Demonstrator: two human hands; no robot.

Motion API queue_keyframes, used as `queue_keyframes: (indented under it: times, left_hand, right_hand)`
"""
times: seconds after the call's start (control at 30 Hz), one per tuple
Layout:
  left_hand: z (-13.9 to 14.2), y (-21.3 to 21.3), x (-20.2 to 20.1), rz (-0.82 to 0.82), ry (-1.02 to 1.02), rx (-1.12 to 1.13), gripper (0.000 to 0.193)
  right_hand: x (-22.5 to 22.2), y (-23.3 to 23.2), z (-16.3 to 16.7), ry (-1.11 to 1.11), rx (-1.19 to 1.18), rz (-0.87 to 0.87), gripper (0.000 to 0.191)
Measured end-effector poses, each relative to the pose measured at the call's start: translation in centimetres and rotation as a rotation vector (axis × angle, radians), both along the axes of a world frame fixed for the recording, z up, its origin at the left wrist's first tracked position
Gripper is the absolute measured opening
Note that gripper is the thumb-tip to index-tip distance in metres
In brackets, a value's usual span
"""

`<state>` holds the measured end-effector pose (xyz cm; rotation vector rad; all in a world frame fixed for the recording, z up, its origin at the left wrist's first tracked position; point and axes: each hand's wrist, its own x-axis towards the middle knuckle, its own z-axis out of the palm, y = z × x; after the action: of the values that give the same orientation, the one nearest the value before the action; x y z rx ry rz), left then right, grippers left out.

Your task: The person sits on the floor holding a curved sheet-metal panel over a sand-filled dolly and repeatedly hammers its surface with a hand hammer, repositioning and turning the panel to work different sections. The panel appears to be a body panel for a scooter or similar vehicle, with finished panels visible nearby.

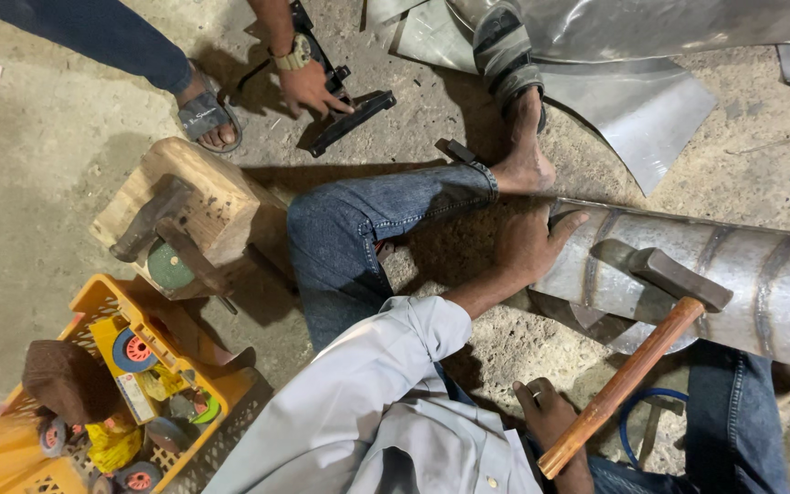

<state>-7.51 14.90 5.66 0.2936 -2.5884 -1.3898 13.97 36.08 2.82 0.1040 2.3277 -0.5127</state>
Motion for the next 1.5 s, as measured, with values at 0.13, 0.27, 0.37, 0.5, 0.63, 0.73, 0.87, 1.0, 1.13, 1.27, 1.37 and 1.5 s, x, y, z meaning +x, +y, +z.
queue_keyframes:
  times: [0.13,0.27,0.37,0.5,0.63,0.73,0.87,1.0,1.13,1.27,1.37,1.5]
  left_hand:
    - [0.0,0.0,-0.1,-0.017,-0.058,0.014,0.087]
    - [0.1,0.1,0.0,-0.025,-0.052,0.053,0.086]
    - [0.4,0.1,0.0,-0.025,-0.065,0.066,0.085]
    - [0.9,0.0,0.2,-0.015,-0.031,0.104,0.087]
    - [1.4,-0.1,0.3,-0.014,-0.023,0.068,0.087]
    - [1.5,-0.2,0.3,-0.022,-0.097,0.077,0.08]
    - [1.6,-0.1,0.3,-0.022,-0.074,0.134,0.08]
    - [1.4,0.0,0.4,-0.015,-0.056,0.123,0.08]
    - [1.1,0.1,0.5,-0.039,-0.187,0.071,0.081]
    - [1.0,0.0,0.5,-0.035,-0.055,0.053,0.087]
    - [1.1,0.0,0.5,-0.037,-0.083,0.03,0.09]
    - [1.2,0.1,0.7,-0.031,-0.059,0.035,0.093]
  right_hand:
    - [0.0,0.1,-0.3,0.025,-0.04,-0.002,0.046]
    - [0.3,0.6,-1.1,0.06,-0.063,-0.006,0.043]
    - [0.6,0.9,-1.5,0.095,-0.077,-0.001,0.041]
    - [0.9,1.2,-1.5,0.168,-0.138,0.057,0.039]
    - [0.7,0.9,-0.9,0.146,-0.12,0.01,0.041]
    - [0.3,0.4,-0.2,0.128,-0.114,-0.029,0.044]
    - [-0.2,-0.1,0.8,0.045,-0.046,-0.038,0.047]
    - [-0.2,-0.3,1.3,0.033,-0.047,-0.042,0.048]
    - [0.0,-0.2,1.0,0.075,-0.077,-0.035,0.046]
    - [0.3,0.0,0.5,0.108,-0.085,-0.029,0.043]
    - [0.4,0.0,0.4,0.154,-0.108,0.013,0.042]
    - [0.3,0.0,0.3,0.109,-0.057,-0.025,0.042]
